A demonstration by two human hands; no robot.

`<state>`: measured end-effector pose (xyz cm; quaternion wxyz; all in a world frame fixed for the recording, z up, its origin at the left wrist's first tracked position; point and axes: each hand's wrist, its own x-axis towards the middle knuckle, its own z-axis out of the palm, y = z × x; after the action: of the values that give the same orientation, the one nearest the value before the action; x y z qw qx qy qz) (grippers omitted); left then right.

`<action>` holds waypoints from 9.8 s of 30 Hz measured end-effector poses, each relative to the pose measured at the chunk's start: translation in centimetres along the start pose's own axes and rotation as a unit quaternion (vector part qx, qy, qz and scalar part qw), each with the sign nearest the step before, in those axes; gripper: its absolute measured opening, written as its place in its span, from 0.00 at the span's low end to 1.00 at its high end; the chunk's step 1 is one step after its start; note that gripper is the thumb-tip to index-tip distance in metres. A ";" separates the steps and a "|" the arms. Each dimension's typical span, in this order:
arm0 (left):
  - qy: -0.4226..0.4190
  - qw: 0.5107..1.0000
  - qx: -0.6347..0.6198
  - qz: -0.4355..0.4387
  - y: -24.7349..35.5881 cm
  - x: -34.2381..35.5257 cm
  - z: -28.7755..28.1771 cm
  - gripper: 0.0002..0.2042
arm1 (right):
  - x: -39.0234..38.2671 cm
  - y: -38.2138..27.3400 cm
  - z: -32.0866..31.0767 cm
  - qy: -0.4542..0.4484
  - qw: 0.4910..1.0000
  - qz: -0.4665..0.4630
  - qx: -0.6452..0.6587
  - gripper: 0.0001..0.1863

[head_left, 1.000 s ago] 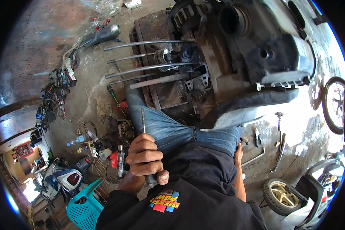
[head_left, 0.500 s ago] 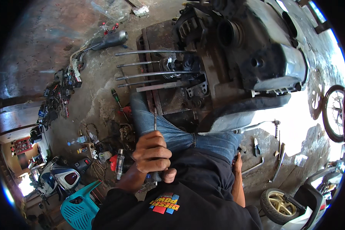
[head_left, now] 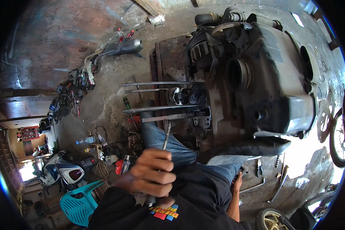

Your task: Repairing or assembling a motorcycle engine using a hammer, screwdriver, and electric drill.

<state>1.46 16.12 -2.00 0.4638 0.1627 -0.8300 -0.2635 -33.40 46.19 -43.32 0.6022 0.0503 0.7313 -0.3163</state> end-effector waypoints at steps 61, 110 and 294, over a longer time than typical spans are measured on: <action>0.082 0.701 0.459 -0.540 -4.7 -27.0 4.4 0.26 | -1.0 -1.2 2.4 0.098 0.979 -0.042 -0.176 0.42; 0.124 0.965 0.173 -0.154 -5.2 5.1 3.3 0.13 | -15.8 -10.2 3.1 0.126 0.960 -0.250 -0.016 0.18; -0.235 0.793 -0.116 -0.550 -9.7 15.5 -3.3 0.21 | -22.4 -26.3 8.6 0.180 0.913 -0.303 0.205 0.21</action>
<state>-3.49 -0.63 4.36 0.0471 0.4700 -0.6472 -0.5984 -32.01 27.65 -12.97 0.3121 0.0047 0.7266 -0.6121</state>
